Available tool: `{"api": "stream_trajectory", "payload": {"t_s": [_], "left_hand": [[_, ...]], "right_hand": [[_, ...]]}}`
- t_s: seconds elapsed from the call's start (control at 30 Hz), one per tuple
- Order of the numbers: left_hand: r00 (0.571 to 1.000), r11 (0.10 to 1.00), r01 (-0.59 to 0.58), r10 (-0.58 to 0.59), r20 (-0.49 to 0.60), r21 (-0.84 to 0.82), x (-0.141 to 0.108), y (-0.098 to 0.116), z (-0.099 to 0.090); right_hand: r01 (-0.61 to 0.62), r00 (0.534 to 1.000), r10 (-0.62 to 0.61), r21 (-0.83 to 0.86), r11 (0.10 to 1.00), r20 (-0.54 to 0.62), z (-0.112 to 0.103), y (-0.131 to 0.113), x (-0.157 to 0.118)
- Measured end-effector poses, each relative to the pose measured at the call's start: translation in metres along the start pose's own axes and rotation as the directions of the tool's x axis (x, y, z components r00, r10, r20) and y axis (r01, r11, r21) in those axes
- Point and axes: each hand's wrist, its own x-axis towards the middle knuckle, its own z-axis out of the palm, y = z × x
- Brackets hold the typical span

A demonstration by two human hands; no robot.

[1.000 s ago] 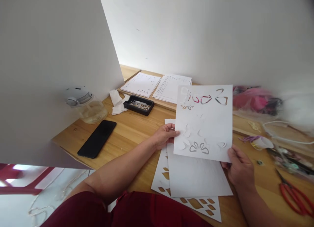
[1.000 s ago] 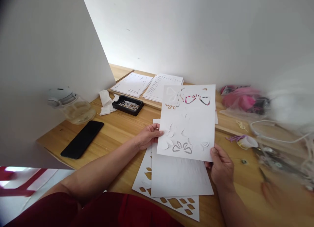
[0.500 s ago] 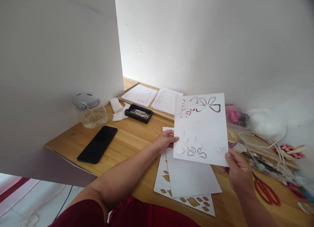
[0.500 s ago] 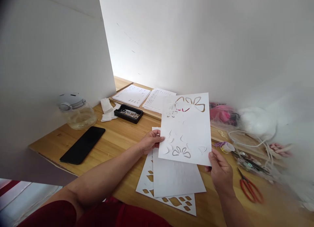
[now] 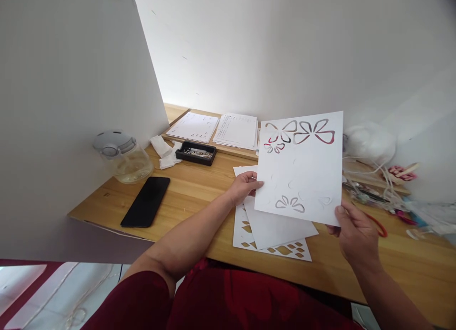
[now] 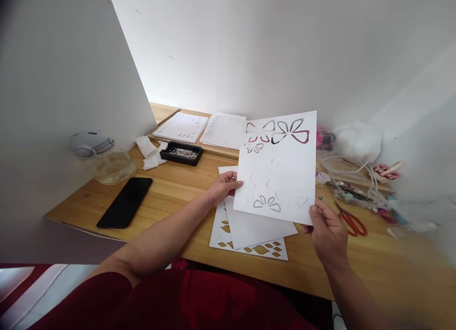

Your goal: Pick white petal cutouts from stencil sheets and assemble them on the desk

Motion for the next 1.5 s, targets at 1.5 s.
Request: {"api": "stream_trajectory", "payload": {"t_s": [1.5], "left_hand": [[0.931,0.975,0.168,-0.206,0.300,0.147,-0.016,-0.012,0.015]], "right_hand": [[-0.385,0.918,0.366,-0.122,0.915,-0.152,-0.032,0.011,-0.071]]}}
